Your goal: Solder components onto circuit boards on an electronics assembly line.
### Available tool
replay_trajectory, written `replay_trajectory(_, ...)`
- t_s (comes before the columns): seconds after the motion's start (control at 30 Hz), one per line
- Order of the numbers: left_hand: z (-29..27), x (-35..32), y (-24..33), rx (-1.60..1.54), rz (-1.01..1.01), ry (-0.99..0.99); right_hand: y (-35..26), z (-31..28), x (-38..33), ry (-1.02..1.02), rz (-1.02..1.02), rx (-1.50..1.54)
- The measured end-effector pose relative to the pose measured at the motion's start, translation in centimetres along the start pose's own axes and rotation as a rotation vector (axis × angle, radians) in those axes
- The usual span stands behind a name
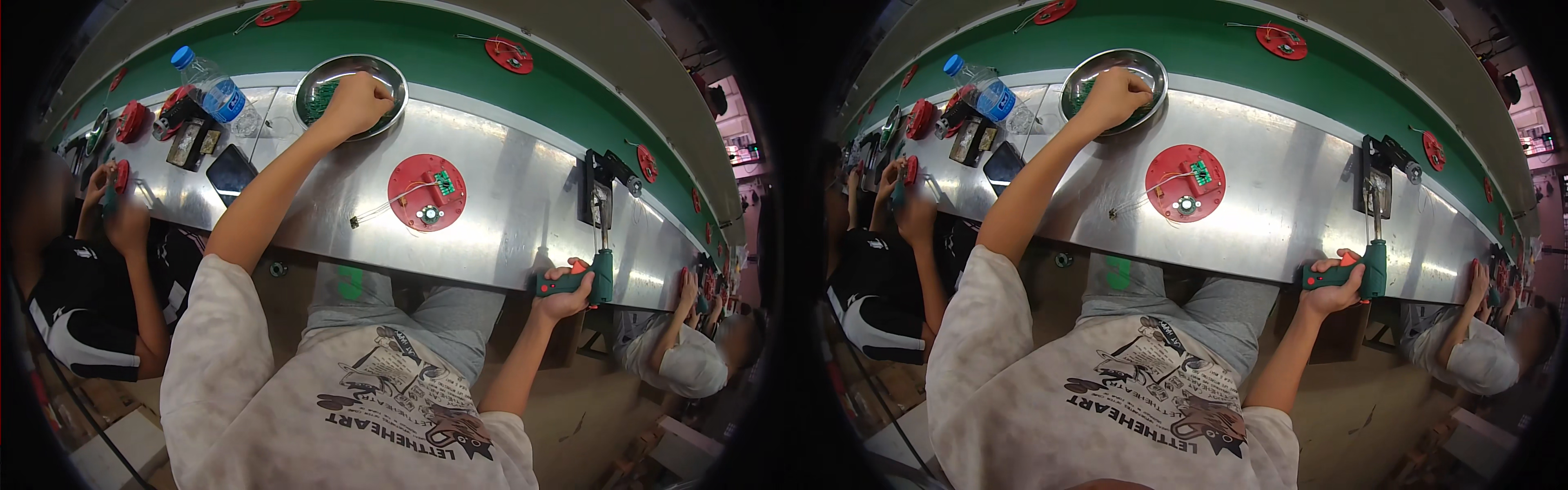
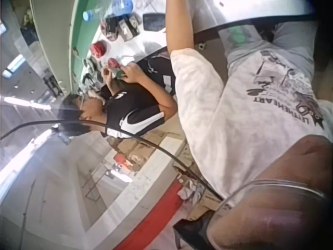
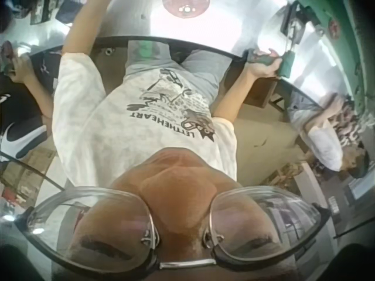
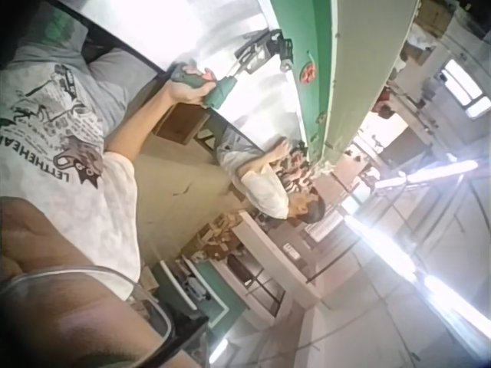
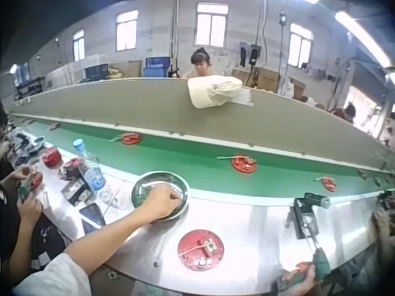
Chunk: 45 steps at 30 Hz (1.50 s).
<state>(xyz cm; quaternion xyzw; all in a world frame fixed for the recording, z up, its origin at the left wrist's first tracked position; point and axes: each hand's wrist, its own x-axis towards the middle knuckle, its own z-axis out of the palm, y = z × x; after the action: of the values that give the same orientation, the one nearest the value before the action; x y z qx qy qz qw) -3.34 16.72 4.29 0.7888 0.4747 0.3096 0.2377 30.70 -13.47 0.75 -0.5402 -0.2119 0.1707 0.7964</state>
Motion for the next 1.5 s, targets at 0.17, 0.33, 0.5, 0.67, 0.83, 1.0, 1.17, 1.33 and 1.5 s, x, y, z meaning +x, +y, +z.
replay_trajectory(0.17,1.8,0.6,0.1,0.089,-0.1,0.048,-0.1,0.0,-0.3,-0.037,-0.017,0.004)
replay_trajectory(0.33,2.2,1.6,-0.5,0.173,-0.154,-0.018,0.2,-0.2,0.1,-0.001,-0.019,0.021)
replay_trajectory(0.5,1.7,0.4,0.4,0.151,0.057,0.051,0.3,-0.8,0.3,-0.09,-0.014,0.005)
replay_trajectory(0.67,-0.1,-6.2,8.5,-0.191,0.177,0.073,-0.2,-1.3,0.2,-0.33,0.125,0.07)
replay_trajectory(0.83,3.7,-12.4,10.5,-0.153,0.25,0.126,-0.5,0.2,-1.2,-0.576,0.164,0.086)
replay_trajectory(1.0,6.8,-14.2,9.2,-0.051,0.264,0.28,-1.2,2.7,-3.6,-0.862,0.014,-0.178)
replay_trajectory(1.17,8.3,-13.9,8.9,0.072,0.279,0.358,-0.8,2.3,-3.1,-0.966,0.042,-0.189)
replay_trajectory(1.33,8.6,-13.7,8.8,0.116,0.288,0.396,-0.7,2.4,-3.2,-0.975,0.102,-0.176)
replay_trajectory(1.5,8.7,-13.7,8.7,0.139,0.307,0.4,-0.8,2.8,-3.2,-0.98,0.09,-0.223)
